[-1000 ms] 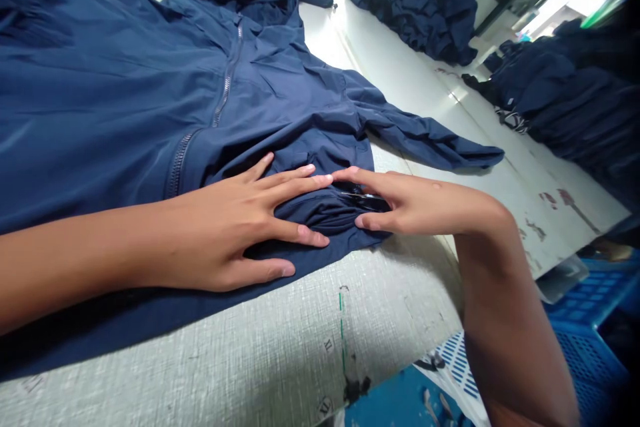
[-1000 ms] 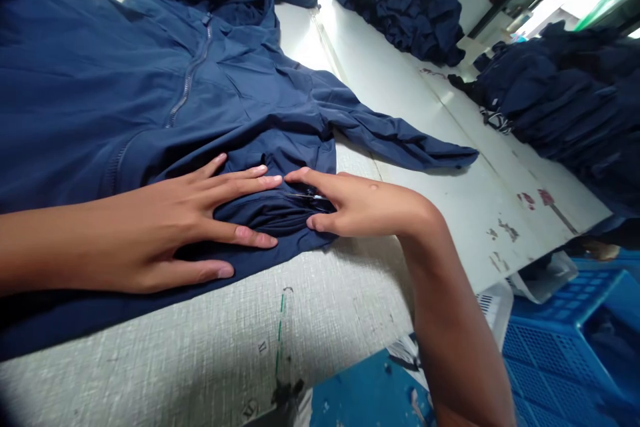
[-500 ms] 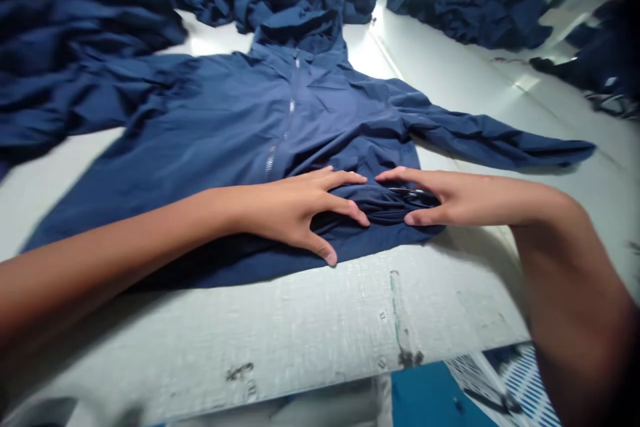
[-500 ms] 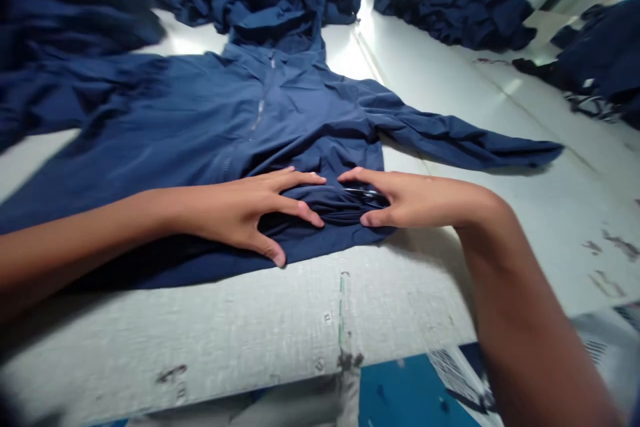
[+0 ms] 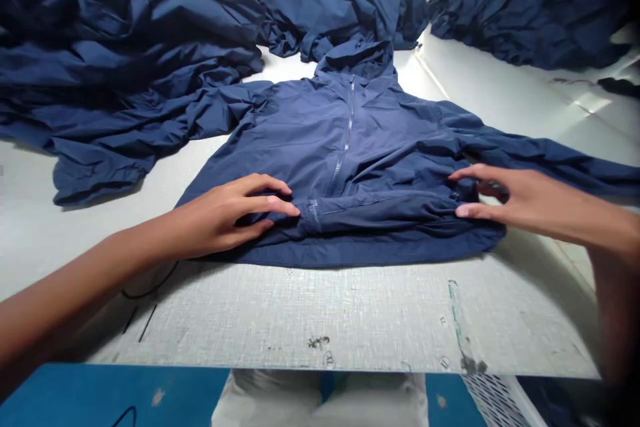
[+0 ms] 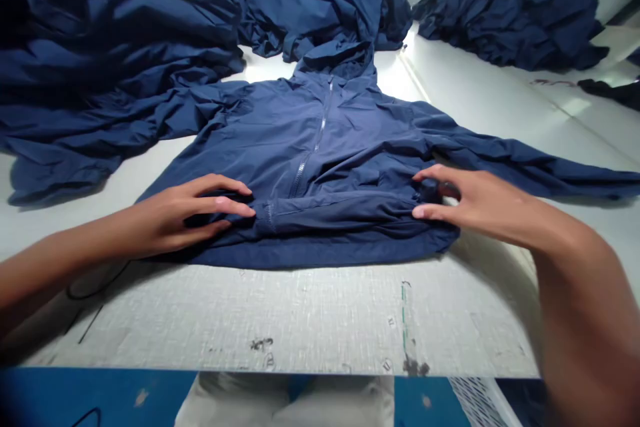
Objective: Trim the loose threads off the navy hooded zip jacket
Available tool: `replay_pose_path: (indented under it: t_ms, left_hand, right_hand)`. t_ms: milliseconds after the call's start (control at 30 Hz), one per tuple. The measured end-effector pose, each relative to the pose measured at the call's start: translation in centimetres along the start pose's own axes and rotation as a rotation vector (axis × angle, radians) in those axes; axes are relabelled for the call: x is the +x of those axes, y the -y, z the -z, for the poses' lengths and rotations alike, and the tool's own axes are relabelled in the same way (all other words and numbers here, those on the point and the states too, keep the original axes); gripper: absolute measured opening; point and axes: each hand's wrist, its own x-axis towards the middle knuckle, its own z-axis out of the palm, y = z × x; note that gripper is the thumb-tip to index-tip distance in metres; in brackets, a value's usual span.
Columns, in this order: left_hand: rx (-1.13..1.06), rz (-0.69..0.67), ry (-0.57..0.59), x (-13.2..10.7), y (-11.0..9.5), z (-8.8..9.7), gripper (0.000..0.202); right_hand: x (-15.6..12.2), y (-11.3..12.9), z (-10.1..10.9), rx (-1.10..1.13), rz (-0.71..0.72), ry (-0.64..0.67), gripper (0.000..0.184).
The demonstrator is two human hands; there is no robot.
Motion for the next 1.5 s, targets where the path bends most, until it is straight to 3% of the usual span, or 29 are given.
replay_pose_path:
  t_ms: [67,133,167,233,267,333,400,533,633,767,867,1000,1133,1267,1500]
  left_hand:
    - [-0.018,-0.064,-0.039,0.4,0.7,-0.7,0.035]
    - [-0.003,-0.114,-0.031,1.1,1.1,-0.9,0.039]
    - [0.02,-0.128,-0.024,1.5,1.2,-0.9,0.042]
    - [0.078,-0.135,-0.005,2.2,1.2,-0.7,0.043]
    - [0.104,-0.132,0.005,2.5,1.0,-0.6,0.041]
    - [0.137,-0.116,0.012,3.2,0.6,-0.4,0.03]
    - [0.149,-0.097,0.006,3.7,0.0,-0.4,0.02]
    - [0.186,-0.072,-0.044,4.4,-0.8,-1.2,0.04]
    - [0.231,-0.032,-0.088,4.7,-1.3,-1.8,0.04]
    - [0.253,0.006,-0.106,4.8,-1.9,-2.1,0.017]
    - [0.235,0.009,-0.146,4.7,-2.2,-2.3,0.02]
    - [0.331,-0.119,-0.278,4.9,-2.3,-3.1,0.031]
    - [0.367,-0.201,-0.367,5.5,-2.5,-3.8,0.024]
    - [0.352,-0.203,-0.391,5.7,-2.8,-4.2,0.025]
    - [0.176,-0.143,-0.427,6.0,-3.2,-4.1,0.004]
  right_hand:
    - [-0.4,1.7,0.3,-0.026,0.069,-0.331,0.034]
    - [-0.5,4.5,-0.1,0.009,0.271,-0.551,0.016]
    - [-0.4,6.1,-0.7,0.033,0.405,-0.564,0.015]
    - [0.2,9.4,-2.5,0.144,0.69,-0.392,0.019]
    - [0.6,10.8,-3.6,0.175,0.777,-0.28,0.02]
    - [1.7,12.7,-6.0,0.109,0.85,-0.197,0.022]
    - [2.7,13.1,-8.0,0.102,0.819,-0.182,0.024]
    - [3.9,12.1,-9.9,0.345,0.712,-0.094,0.025]
    - [4.2,11.7,-9.8,0.367,0.695,-0.072,0.025]
    - [4.4,12.1,-9.5,0.394,0.672,-0.074,0.014]
    - [4.5,12.3,-9.3,0.474,0.644,-0.07,0.009]
    - [4.7,12.3,-9.1,0.543,0.605,-0.046,0.005]
    - [4.9,12.2,-9.0,0.582,0.553,0.002,0.005]
    - [4.9,12.3,-8.9,0.598,0.531,0.023,0.007]
    - [4.9,12.4,-8.9,0.608,0.53,0.021,0.005]
